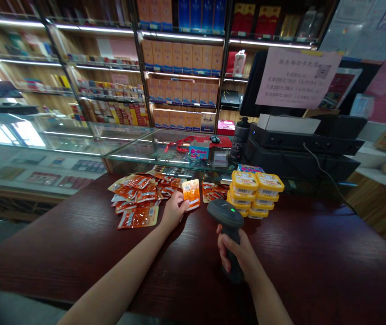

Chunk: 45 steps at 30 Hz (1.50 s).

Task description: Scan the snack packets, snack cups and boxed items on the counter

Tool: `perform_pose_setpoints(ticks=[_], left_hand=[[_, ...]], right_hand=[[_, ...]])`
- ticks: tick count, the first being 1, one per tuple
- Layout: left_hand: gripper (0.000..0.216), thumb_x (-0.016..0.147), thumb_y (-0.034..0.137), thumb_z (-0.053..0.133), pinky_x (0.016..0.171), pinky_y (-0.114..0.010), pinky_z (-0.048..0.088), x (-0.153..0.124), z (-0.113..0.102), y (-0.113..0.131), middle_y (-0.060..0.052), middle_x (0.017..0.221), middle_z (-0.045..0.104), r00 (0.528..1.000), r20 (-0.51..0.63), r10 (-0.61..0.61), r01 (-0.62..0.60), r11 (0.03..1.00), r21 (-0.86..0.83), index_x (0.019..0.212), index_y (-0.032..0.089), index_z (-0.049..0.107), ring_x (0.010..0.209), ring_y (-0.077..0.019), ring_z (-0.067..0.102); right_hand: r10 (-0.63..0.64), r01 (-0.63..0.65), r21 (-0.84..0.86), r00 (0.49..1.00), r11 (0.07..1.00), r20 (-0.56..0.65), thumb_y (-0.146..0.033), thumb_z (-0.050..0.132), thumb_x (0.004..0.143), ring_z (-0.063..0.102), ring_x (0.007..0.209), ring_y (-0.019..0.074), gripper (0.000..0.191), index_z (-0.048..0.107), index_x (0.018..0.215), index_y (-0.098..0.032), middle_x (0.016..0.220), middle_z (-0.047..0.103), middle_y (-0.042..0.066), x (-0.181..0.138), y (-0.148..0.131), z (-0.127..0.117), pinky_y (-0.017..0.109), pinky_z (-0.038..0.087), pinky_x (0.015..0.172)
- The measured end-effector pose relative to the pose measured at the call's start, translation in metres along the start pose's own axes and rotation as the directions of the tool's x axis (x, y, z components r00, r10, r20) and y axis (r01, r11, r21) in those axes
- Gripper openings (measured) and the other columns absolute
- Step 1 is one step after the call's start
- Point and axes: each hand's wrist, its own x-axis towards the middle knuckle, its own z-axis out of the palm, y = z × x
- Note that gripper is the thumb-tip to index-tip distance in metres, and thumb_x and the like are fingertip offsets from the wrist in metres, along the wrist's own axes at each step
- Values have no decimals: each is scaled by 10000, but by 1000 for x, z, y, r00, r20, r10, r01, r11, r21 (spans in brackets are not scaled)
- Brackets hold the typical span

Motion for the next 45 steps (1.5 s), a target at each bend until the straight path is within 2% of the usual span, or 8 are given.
perform_pose_setpoints(ticks=[7,16,23,29,32,36,40,45], left_hand=[[106,770,219,571,644,-248,423,-3,0,0,21,712,575,1000,-17,16,-16,1000,22,805,202,472,668,-136,568],[85,744,183,579,622,-237,426,-4,-3,6,20,705,590,1000,-18,9,-11,995,-101,770,192,499,644,-124,569],[113,730,212,596,636,-248,467,3,-6,2,11,724,604,983,-176,-54,17,979,-204,798,186,510,666,-135,601],[185,787,186,520,718,-291,477,52,-51,29,-36,822,683,971,-228,71,-40,990,138,928,187,640,749,-180,624],[302,786,125,470,805,-311,456,84,-77,39,-56,926,701,980,-152,127,-56,913,405,987,197,684,863,-207,621],[327,717,96,519,871,-337,418,113,-92,35,-65,930,691,985,101,143,-173,710,682,919,239,734,960,-251,574],[364,677,86,541,878,-330,390,123,-88,21,-57,940,678,948,302,105,-304,588,749,903,285,744,983,-252,546],[389,673,88,542,879,-334,374,124,-82,8,-69,930,683,950,313,-14,-254,550,796,936,294,741,963,-245,542]], right_hand=[[-8,8,19,1000,1000,-3,-379,621,850,417,325,34,260,488,1003,-216,598,528,-73,-2,0,-2,146,345,313],[25,-23,31,998,999,-63,-384,643,834,427,345,40,293,496,1027,-220,609,542,-64,-2,2,-6,153,360,322],[10,-9,21,997,1000,-81,-387,653,827,421,342,35,279,519,996,-211,592,523,-72,-2,2,-5,151,367,321],[-3,5,15,994,1000,-111,-397,667,814,407,333,32,302,521,992,-202,581,514,-77,-1,2,-4,149,352,315],[-1,3,26,994,1000,-111,-389,677,807,406,338,33,301,525,989,-203,583,515,-75,-1,3,-4,148,344,317],[7,-4,20,992,1000,-122,-394,684,797,406,335,38,301,526,980,-213,584,519,-75,-1,3,-5,156,342,317],[6,-5,9,993,1000,-119,-394,675,805,409,337,36,301,524,990,-212,589,514,-74,-1,4,-7,157,353,320],[24,-22,17,995,1000,-100,-388,667,813,416,339,34,299,518,1005,-214,596,519,-75,0,5,-9,154,365,318]])
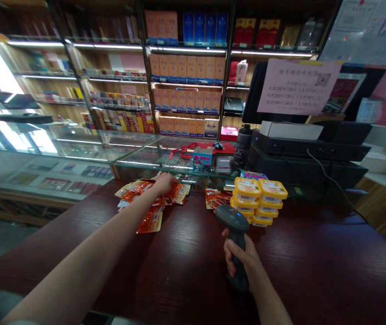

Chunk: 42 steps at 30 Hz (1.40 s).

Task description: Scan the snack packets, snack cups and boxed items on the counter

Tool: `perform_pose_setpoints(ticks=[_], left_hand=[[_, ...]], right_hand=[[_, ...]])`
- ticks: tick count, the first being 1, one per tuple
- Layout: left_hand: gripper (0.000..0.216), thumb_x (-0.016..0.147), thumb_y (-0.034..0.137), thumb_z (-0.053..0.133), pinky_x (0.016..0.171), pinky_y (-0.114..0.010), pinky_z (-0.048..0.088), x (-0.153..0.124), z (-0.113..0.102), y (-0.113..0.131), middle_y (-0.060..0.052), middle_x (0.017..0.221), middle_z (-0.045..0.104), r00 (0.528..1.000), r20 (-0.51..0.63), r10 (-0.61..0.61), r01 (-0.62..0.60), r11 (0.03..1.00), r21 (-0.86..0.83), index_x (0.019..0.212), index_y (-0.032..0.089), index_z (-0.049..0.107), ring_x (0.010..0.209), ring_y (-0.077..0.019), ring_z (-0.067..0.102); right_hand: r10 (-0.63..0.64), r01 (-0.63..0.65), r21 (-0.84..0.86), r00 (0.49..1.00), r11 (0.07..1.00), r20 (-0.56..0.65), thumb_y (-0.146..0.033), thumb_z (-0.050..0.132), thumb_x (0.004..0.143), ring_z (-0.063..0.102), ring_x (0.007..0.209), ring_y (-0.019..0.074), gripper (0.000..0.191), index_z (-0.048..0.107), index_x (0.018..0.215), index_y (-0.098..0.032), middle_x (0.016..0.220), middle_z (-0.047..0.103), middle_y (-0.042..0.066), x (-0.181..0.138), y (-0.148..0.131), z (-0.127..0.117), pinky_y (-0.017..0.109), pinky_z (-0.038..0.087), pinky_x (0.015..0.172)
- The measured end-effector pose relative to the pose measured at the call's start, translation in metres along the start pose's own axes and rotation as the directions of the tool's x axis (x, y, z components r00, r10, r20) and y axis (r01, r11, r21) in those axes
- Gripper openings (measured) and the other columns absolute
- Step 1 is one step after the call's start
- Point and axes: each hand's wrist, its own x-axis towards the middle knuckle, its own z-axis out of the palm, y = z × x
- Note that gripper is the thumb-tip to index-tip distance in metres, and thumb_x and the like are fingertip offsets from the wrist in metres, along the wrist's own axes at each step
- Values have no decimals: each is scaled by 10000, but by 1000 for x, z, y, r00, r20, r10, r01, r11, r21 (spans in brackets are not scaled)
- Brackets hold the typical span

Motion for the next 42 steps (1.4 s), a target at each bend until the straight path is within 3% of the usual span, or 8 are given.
perform_pose_setpoints(ticks=[9,14,18,21,24,29,37,42], left_hand=[[274,737,123,538,895,-324,387,-9,0,1,-93,991,646,993,-48,109,-110,994,-13,897,232,731,1002,-238,546],[192,808,317,569,912,-369,399,-44,11,23,-127,895,665,983,56,174,-170,983,-66,739,188,694,926,-257,597],[263,692,402,717,1039,-452,296,-73,26,39,-149,1011,659,972,-54,229,-231,972,-44,841,188,680,1087,-315,542],[204,827,262,557,1055,-487,270,-80,29,44,-182,1048,654,977,-83,197,-191,979,74,948,148,676,1097,-315,547],[308,858,123,410,1070,-518,241,-79,29,45,-220,1106,637,983,-106,150,-130,976,173,1023,98,669,1118,-315,545],[403,872,119,348,1102,-567,146,-77,31,40,-207,1253,581,983,-178,53,-10,972,234,1163,105,626,1225,-318,477],[492,837,327,544,1114,-585,47,-84,35,35,-185,1398,461,991,-127,30,3,968,253,1296,150,535,1330,-356,355],[521,819,297,567,1106,-600,55,-85,33,41,-231,1409,426,993,-112,35,-7,971,238,1299,101,525,1343,-376,325]], right_hand=[[-14,14,-4,999,1000,-29,-397,683,794,420,341,35,307,535,990,-213,593,518,-70,-1,-4,5,150,346,323],[-12,12,0,1000,1000,-24,-390,683,795,423,350,37,303,533,996,-220,607,518,-69,-2,-4,5,154,359,326],[-5,5,-13,999,1000,-38,-394,689,787,418,350,39,319,531,999,-216,609,514,-68,-2,-2,5,160,355,323],[-15,14,-26,999,1000,-47,-397,693,783,420,345,41,326,530,996,-212,605,519,-68,-2,-1,4,163,360,317],[-26,24,-22,998,999,-52,-396,688,791,418,342,41,319,526,998,-216,603,524,-70,-1,1,2,160,365,314],[-23,23,-13,999,1000,-39,-387,674,809,424,343,40,296,529,1003,-215,599,525,-71,-1,1,1,156,372,320],[-24,24,-8,999,1000,-32,-384,681,803,432,343,44,309,521,1007,-217,598,534,-66,0,-1,2,157,381,319],[-29,29,1,999,1000,-25,-384,677,805,424,340,45,312,522,1015,-213,596,528,-68,1,1,0,161,380,309]])
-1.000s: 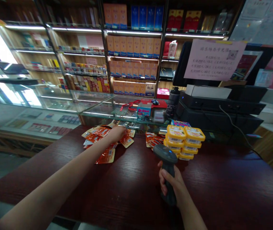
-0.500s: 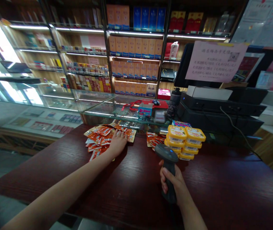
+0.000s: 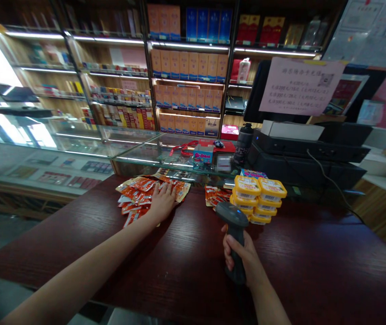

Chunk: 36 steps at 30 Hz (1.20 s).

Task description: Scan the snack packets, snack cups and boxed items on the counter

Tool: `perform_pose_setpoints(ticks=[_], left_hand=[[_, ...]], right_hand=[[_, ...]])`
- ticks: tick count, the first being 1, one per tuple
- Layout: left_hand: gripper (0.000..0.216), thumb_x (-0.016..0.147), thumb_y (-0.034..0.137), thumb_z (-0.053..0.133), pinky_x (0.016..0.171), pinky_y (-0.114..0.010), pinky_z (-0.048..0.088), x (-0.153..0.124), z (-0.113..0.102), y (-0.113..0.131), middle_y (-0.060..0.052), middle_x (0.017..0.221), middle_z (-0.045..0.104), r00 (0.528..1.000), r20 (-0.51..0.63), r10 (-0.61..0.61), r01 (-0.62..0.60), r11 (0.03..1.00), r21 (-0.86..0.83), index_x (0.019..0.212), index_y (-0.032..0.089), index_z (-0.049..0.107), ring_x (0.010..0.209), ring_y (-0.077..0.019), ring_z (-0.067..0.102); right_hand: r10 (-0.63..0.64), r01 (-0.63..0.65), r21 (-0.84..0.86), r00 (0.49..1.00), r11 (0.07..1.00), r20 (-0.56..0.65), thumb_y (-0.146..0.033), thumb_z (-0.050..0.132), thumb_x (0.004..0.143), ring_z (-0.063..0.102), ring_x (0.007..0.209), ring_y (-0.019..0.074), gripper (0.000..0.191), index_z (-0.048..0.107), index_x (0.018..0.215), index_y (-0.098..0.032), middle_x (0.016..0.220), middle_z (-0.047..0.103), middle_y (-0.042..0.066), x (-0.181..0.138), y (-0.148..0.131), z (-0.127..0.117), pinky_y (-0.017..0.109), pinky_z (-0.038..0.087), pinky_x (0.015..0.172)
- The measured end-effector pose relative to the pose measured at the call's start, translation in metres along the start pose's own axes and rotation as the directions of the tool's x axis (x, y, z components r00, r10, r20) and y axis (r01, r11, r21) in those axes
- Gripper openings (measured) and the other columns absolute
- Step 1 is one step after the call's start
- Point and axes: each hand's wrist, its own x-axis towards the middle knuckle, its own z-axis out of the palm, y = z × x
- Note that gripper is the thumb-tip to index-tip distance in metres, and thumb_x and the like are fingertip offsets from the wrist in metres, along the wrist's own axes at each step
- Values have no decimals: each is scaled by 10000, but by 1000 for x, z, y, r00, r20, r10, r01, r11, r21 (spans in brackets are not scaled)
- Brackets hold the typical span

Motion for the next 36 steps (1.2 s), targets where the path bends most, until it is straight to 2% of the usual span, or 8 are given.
perform_pose_setpoints(ticks=[4,9,12,16,20,24,31,36], left_hand=[[451,838,134,450,1111,-559,134,1,-2,15,-195,1409,442,998,-39,41,-45,995,-85,1282,125,533,1362,-328,310],[378,788,88,455,997,-386,389,20,-1,49,-149,1161,614,992,-11,130,-125,926,-357,1111,168,635,1152,-250,524],[281,804,167,488,942,-361,434,42,2,70,-141,1054,647,993,115,-15,73,853,-517,1007,170,682,1047,-245,580],[281,805,289,552,880,-385,464,70,6,94,-211,1070,641,928,292,-232,361,759,-543,968,106,689,1023,-296,608],[413,725,339,665,813,-431,481,86,9,107,-287,1097,616,871,374,-319,484,691,-537,1009,39,657,1034,-378,603],[285,709,280,678,730,-351,499,91,13,104,-222,974,682,847,430,-312,525,614,-589,925,95,667,926,-312,658],[93,789,170,560,637,-267,480,67,15,67,-108,855,685,873,323,-366,480,530,-699,876,149,582,706,-183,662],[97,770,131,529,596,-245,464,27,15,51,34,614,584,942,49,-332,177,367,-913,823,198,483,558,-136,596]], right_hand=[[5,-5,11,1000,1000,4,-379,672,811,419,348,40,308,527,1019,-205,602,525,-67,0,0,-1,157,380,316],[2,-2,9,1000,1000,-2,-384,677,805,427,347,45,305,533,1012,-213,594,526,-69,0,-2,1,161,387,317],[0,0,20,1000,1000,8,-397,677,802,427,343,40,310,538,1003,-207,588,522,-72,1,-3,2,153,377,316],[-2,2,29,1000,1000,-2,-398,679,801,426,342,31,311,540,997,-201,593,525,-72,2,-4,2,143,369,320],[-1,2,26,1000,1000,-2,-413,687,788,421,338,30,329,538,997,-206,585,524,-77,3,-4,2,141,360,319],[-13,13,32,1000,999,-8,-419,687,786,411,329,28,328,529,985,-212,577,521,-82,3,-6,3,136,338,309],[-17,18,11,998,1000,-63,-420,697,772,421,320,39,357,517,1001,-215,571,521,-83,0,-7,5,146,313,286],[16,-21,-80,998,997,-62,-425,710,749,438,307,50,450,512,1080,-192,559,521,-88,0,-7,5,151,305,271]])
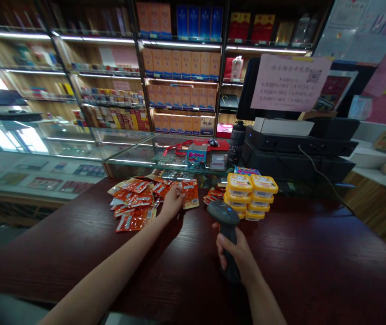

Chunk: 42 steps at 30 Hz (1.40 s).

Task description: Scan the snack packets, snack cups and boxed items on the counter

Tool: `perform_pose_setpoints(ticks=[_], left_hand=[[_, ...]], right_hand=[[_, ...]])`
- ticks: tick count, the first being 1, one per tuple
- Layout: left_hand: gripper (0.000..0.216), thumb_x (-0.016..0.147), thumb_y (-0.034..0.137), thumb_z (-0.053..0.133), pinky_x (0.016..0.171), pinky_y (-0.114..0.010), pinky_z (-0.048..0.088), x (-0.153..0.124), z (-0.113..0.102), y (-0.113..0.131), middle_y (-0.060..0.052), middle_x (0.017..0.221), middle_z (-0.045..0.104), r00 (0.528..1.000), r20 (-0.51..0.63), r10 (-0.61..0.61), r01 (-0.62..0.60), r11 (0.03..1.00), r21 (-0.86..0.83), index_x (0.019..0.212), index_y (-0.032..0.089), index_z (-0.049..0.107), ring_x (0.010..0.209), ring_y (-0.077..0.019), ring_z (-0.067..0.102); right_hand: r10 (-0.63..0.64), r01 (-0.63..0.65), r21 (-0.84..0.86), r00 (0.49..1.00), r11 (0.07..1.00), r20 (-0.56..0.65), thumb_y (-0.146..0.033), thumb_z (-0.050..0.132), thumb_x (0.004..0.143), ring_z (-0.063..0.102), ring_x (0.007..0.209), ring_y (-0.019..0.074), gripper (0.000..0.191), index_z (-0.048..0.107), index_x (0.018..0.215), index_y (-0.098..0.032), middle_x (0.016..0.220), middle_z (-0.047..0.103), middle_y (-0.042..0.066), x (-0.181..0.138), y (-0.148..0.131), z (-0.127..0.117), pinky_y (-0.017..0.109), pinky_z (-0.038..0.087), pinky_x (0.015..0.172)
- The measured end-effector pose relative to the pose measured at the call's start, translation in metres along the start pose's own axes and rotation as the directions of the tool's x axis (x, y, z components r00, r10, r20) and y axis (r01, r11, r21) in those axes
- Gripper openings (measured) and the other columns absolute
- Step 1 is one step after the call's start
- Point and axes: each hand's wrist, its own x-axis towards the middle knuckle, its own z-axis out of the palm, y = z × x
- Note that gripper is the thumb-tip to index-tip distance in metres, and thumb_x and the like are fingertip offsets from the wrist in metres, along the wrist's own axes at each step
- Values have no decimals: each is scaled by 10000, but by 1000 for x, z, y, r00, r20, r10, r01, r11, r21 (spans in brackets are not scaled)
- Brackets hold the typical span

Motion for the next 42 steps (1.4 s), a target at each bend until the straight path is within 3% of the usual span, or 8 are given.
perform_pose_setpoints(ticks=[3,7,22,30,42], left_hand=[[83,778,151,519,587,-244,463,-16,-5,-5,35,636,578,995,-85,49,-54,996,-67,787,206,456,562,-131,589],[69,792,193,516,492,-228,450,-24,-3,-11,25,686,587,988,-153,-28,4,988,-154,822,204,455,527,-127,576],[100,788,206,519,476,-224,433,-24,1,-21,35,694,602,985,-150,-80,48,977,-209,852,211,442,456,-103,539],[86,780,202,524,558,-234,477,-20,2,-28,24,708,592,981,-185,-66,44,991,-123,847,209,472,622,-131,611],[58,775,175,514,503,-206,462,-33,-5,-3,18,687,568,989,-144,-9,-20,979,-202,804,198,470,572,-113,574]], right_hand=[[55,-54,-64,998,997,16,-439,702,750,444,298,58,496,490,1116,-181,544,530,-91,0,0,0,154,315,269],[109,-106,-152,994,983,9,-467,689,747,449,280,68,443,489,1025,-186,515,534,-97,1,1,0,161,297,265],[107,-100,-212,994,972,22,-460,689,750,420,281,52,378,468,927,-209,505,513,-108,-2,0,3,150,297,272],[92,-91,-229,996,969,-7,-472,683,750,408,266,57,374,462,916,-219,497,501,-112,-1,3,4,154,270,263],[128,-128,-170,992,977,-11,-476,718,723,428,308,50,436,485,975,-208,548,514,-96,-3,3,2,153,328,280]])
